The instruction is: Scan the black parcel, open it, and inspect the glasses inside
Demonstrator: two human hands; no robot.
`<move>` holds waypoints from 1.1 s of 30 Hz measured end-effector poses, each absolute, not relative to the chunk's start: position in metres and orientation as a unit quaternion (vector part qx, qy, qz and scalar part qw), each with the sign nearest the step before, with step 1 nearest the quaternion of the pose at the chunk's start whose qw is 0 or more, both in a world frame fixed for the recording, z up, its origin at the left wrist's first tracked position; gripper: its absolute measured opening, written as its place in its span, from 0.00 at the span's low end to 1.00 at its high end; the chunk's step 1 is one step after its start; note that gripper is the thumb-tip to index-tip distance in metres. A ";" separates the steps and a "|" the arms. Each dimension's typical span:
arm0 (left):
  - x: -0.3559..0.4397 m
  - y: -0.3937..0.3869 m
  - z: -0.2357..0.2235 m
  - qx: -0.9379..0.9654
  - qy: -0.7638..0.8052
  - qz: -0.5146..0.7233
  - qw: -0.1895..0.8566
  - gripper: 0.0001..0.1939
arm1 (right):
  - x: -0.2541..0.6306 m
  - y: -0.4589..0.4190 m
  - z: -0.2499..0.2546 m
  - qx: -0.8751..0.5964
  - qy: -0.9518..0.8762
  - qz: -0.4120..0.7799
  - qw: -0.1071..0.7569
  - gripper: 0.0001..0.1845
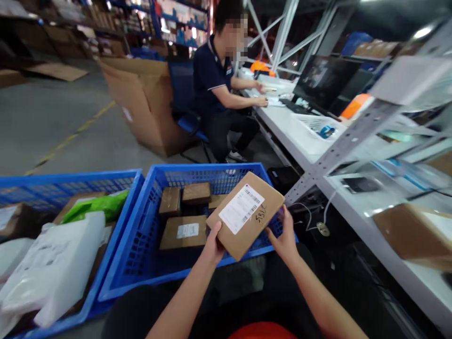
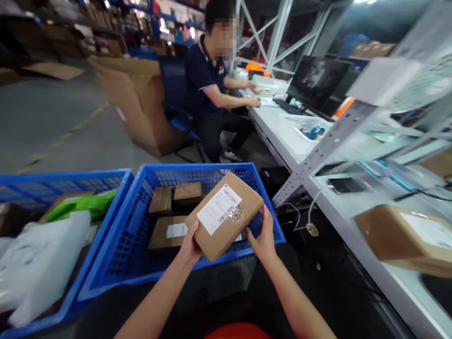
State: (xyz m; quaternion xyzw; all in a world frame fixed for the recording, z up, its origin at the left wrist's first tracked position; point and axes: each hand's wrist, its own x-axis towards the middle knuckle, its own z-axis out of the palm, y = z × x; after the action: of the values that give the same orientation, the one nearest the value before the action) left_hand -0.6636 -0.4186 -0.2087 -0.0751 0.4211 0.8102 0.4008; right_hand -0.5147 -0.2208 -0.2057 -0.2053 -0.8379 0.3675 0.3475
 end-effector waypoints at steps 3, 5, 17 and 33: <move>-0.622 -0.396 -0.198 -0.074 0.437 0.816 0.371 0.41 | -0.478 -0.240 -0.195 -0.171 -0.684 0.656 0.270 0.54; -0.593 -0.383 -0.191 -0.036 0.450 0.822 0.347 0.46 | -0.453 -0.247 -0.187 -0.154 -0.617 0.723 0.270 0.63; -0.478 -0.322 -0.130 0.131 0.486 0.809 0.305 0.48 | -0.323 -0.222 -0.118 -0.110 -0.657 0.635 0.391 0.53; -0.466 -0.237 -0.069 -0.019 0.487 0.812 0.321 0.22 | -0.262 -0.127 -0.071 -0.383 -0.781 0.036 0.493 0.40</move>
State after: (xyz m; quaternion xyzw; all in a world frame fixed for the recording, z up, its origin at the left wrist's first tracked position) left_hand -0.4655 -0.2367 -0.0686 -0.0189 0.4873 0.8117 0.3214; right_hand -0.2621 -0.1268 -0.0706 -0.3828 -0.7806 0.0364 0.4927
